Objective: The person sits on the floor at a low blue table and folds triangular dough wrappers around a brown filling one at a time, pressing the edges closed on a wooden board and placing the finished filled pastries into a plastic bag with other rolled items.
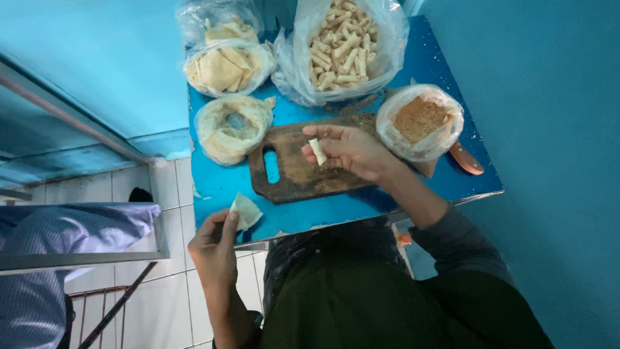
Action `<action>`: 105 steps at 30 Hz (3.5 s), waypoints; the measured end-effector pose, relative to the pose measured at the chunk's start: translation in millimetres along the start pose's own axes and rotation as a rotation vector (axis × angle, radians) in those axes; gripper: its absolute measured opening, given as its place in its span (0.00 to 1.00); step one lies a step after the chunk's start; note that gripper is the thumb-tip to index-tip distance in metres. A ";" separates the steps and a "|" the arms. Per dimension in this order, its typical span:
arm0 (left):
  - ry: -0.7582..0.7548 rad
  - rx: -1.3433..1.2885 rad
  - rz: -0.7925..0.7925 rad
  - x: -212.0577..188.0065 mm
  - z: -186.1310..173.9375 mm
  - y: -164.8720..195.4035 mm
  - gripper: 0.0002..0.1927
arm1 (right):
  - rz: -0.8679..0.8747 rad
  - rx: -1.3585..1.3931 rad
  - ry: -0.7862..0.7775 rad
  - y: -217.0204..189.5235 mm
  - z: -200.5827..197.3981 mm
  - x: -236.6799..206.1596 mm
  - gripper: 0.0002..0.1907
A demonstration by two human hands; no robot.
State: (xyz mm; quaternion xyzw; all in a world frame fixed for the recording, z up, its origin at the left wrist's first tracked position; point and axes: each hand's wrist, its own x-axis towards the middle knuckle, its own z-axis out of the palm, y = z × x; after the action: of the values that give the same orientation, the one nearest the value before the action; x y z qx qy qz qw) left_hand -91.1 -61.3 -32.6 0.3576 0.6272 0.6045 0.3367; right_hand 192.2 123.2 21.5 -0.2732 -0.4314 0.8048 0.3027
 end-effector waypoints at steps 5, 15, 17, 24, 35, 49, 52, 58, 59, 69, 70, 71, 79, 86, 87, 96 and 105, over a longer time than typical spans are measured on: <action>-0.110 -0.566 -0.163 8.5 -0.7 -21.2 0.07 | -0.193 -0.379 0.093 -8.8 10.4 -0.3 0.31; -0.410 -0.667 -0.217 23.2 52.0 10.8 0.08 | -0.707 -1.847 0.805 -103.8 -4.5 29.4 0.40; -0.422 -0.702 -0.224 27.9 65.0 22.9 0.09 | -0.914 -1.780 0.656 -92.8 4.9 8.4 0.37; -0.537 -0.752 -0.312 25.4 83.3 38.1 0.16 | -0.220 -0.416 -0.124 -14.7 45.1 -29.1 0.39; -0.527 -0.353 -0.052 18.1 86.5 26.5 0.09 | -0.360 -0.272 -0.022 0.8 42.8 -31.0 0.38; -0.190 0.404 0.521 18.0 104.7 45.0 0.22 | -0.325 -0.874 0.245 9.7 51.8 -9.7 0.43; -0.131 0.646 0.560 21.0 118.8 40.6 0.20 | -0.273 -1.301 0.284 0.1 61.0 -0.5 0.39; 0.016 0.886 0.858 20.4 116.2 20.8 0.06 | -0.791 -1.759 0.140 -17.2 63.8 27.3 0.33; 0.025 0.873 0.854 20.7 117.4 17.5 0.06 | -0.786 -1.787 0.102 -18.0 63.6 45.5 0.29; 0.086 0.766 0.874 22.2 121.5 5.3 0.08 | -0.764 -2.051 0.025 13.6 39.5 152.1 0.01; 0.080 0.778 0.875 22.8 121.1 5.5 0.07 | -0.746 -2.008 0.029 13.7 37.6 154.1 0.02; 0.075 0.791 0.875 22.8 120.8 5.5 0.07 | -0.751 -1.972 0.031 13.9 35.7 154.6 0.02; 0.069 0.821 0.880 18.8 120.6 7.3 0.06 | -0.735 -1.795 0.049 18.4 35.5 147.6 0.02; 0.051 0.854 0.900 18.4 120.9 10.7 0.07 | -0.548 -1.681 -0.057 9.2 35.7 155.5 0.03; 0.044 0.854 0.905 18.5 120.9 10.8 0.07 | -0.551 -1.654 -0.089 7.2 34.8 155.3 0.03; -0.006 0.864 0.925 16.4 117.8 12.7 0.11 | -0.526 -1.544 -0.164 -11.7 2.9 59.0 0.10; -0.011 0.872 0.877 17.8 117.2 9.3 0.11 | -0.674 -1.867 0.177 33.5 20.5 7.0 0.25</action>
State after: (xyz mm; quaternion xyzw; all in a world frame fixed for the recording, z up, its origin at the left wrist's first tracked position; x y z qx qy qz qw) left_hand 0.2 14.6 -28.2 0.6902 0.6092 0.3725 -0.1172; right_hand 164.7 102.6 1.3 -0.3240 -0.9224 -0.0085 0.2102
